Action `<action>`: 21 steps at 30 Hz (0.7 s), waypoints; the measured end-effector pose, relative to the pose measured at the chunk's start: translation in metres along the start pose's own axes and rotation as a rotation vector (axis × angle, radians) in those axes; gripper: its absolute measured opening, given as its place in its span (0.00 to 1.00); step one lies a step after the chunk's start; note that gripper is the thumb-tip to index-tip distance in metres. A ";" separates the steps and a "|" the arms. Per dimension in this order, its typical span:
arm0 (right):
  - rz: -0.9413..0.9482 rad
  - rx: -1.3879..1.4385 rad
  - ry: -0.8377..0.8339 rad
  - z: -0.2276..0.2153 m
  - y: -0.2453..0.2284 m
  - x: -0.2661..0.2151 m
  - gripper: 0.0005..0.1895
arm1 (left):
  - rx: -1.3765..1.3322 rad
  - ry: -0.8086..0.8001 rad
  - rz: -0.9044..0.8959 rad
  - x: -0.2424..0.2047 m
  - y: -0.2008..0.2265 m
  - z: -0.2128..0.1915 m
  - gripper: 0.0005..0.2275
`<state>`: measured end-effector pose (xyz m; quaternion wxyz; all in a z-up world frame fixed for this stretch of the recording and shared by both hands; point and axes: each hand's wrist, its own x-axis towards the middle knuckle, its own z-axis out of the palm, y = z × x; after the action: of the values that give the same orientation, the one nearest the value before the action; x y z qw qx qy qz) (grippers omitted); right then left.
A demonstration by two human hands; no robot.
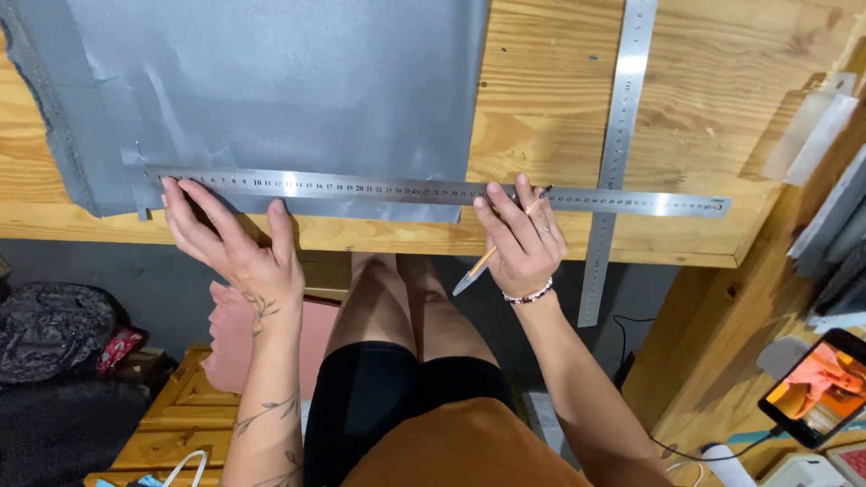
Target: The person cuts a large sheet of grey material using scissors, then folds and aligns the pieces on a wooden table. They use a metal ruler and a pencil to measure and mark the material, followed by further cutting and folding of the sections.
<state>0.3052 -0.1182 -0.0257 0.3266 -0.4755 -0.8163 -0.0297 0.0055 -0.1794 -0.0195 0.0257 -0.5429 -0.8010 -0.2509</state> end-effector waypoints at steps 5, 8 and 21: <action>-0.007 0.013 0.006 0.002 0.000 -0.001 0.10 | -0.020 -0.003 -0.004 0.000 0.001 0.000 0.31; 0.000 0.011 0.005 -0.001 0.000 -0.003 0.10 | -0.015 -0.010 0.001 -0.002 0.001 -0.001 0.31; -0.035 0.033 -0.013 -0.005 -0.004 0.008 0.09 | 0.068 -0.098 -0.092 -0.006 0.010 -0.003 0.30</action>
<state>0.3017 -0.1158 -0.0165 0.3288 -0.4560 -0.8268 -0.0189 0.0156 -0.1831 -0.0148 -0.0065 -0.5157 -0.8336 -0.1977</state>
